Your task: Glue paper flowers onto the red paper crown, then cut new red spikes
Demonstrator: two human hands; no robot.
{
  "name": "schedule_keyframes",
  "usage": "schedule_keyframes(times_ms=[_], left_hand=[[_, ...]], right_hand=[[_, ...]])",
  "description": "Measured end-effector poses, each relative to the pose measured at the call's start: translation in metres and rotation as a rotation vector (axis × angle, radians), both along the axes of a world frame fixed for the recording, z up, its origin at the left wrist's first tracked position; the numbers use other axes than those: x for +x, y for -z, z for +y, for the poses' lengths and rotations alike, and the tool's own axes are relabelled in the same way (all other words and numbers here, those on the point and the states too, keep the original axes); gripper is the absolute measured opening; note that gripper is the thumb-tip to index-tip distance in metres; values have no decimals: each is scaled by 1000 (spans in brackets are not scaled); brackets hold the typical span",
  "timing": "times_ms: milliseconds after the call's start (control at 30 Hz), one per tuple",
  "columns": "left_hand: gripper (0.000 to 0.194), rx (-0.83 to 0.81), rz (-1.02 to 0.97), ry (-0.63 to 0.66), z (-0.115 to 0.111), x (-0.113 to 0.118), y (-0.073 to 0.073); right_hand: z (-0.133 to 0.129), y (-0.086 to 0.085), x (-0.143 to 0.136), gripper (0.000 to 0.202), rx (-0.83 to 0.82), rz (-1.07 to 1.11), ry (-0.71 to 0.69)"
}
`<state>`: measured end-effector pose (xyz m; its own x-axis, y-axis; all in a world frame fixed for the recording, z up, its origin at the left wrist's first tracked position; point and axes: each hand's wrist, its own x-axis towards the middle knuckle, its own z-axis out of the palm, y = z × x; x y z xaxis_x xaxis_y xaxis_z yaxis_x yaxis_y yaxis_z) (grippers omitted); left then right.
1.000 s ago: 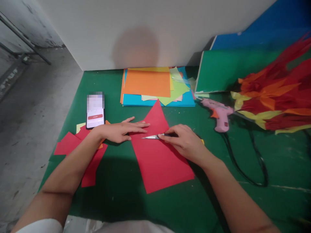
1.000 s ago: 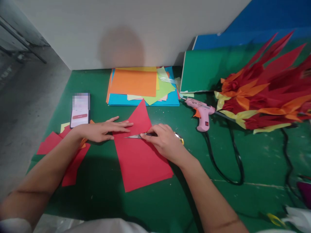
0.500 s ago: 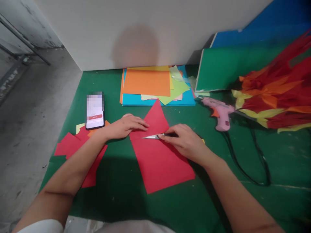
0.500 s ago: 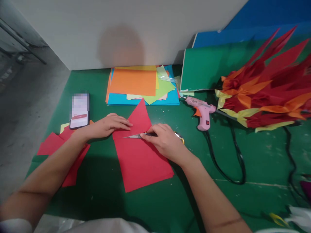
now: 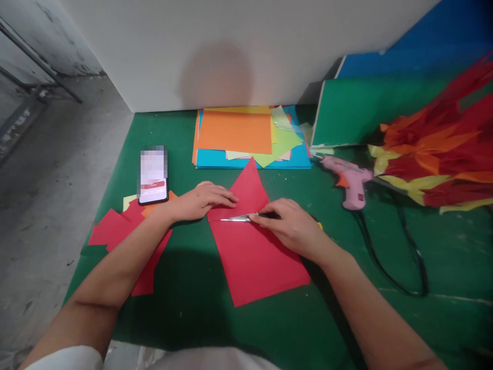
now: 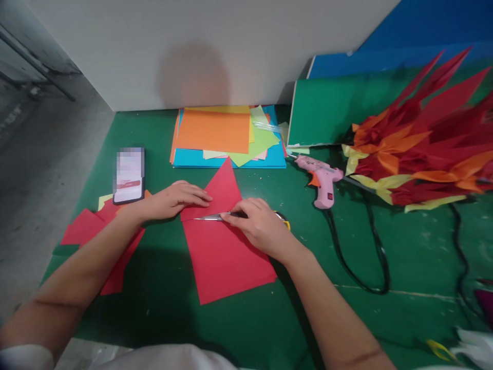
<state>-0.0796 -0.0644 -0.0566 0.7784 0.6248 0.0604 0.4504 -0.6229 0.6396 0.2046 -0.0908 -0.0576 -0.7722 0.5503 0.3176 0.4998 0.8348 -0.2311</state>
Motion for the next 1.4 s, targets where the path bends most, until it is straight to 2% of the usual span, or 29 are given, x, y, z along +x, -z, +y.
schedule_keyframes(times_ms=[133, 333, 900, 1033, 1133, 1200, 1267, 1333, 1400], left_hand=[[49, 15, -2, -1, 0, 0, 0], [49, 15, -5, -13, -1, 1, -1], [48, 0, -21, -21, -1, 2, -2], [46, -2, -35, -19, -1, 2, -1], [41, -13, -60, -27, -1, 1, 0], [32, -4, -72, -44, -1, 2, 0], [30, 23, -57, -68, -3, 4, 0], [43, 50, -7, -105, -5, 7, -2], [58, 67, 53, -154, -8, 10, -3]], right_hand=[[0, 1, 1, 28, 25, 4, -19], [-3, 2, -4, 26, 12, -6, 24], [-9, -1, -15, 29, -12, 14, -23], [-9, -6, -9, 28, -76, 43, -93], [-5, -10, 6, 33, -43, 148, -112], [0, -11, 16, 37, 35, 222, 25], [5, -8, 25, 40, 127, 244, 248], [9, -4, 30, 41, 179, 206, 455], [12, 2, 33, 40, 180, 135, 569]])
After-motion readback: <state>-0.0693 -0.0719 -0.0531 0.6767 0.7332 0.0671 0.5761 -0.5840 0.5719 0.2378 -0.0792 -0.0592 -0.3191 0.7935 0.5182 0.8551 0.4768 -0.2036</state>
